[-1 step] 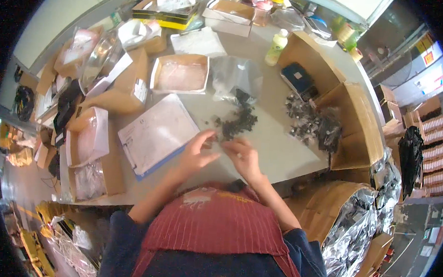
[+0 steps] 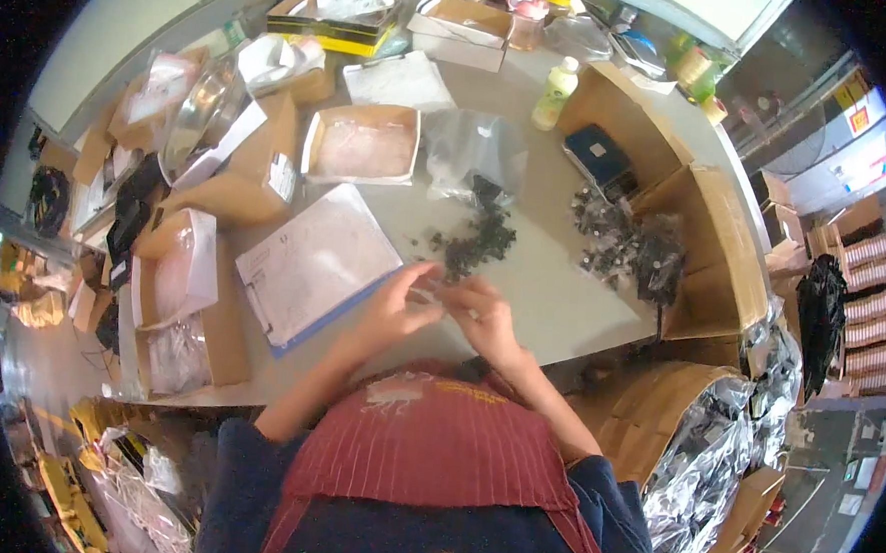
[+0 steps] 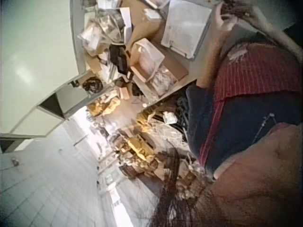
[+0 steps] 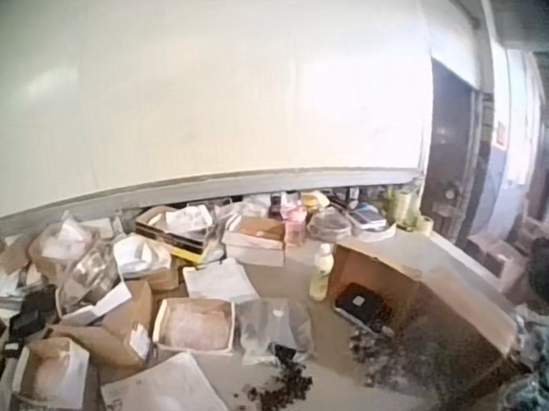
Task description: The person sorts small black plastic components by hand from a pile on a workbench, placing them into small plastic bags.
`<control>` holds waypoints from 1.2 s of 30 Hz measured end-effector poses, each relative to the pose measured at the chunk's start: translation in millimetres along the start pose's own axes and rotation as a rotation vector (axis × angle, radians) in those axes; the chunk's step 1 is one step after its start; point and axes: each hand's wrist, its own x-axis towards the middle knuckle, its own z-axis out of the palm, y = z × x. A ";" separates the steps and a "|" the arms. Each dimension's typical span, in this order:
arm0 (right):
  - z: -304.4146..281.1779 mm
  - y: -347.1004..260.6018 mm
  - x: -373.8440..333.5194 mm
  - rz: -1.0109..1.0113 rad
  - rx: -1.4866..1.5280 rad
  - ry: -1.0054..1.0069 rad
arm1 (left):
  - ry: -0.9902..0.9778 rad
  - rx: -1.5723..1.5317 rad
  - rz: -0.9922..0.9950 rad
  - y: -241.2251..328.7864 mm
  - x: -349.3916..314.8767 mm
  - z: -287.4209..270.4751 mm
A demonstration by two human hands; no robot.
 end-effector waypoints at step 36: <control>-22.6 -27.0 0.6 -0.086 -0.155 -0.167 | 0.108 0.312 0.004 -10.1 -10.3 14.4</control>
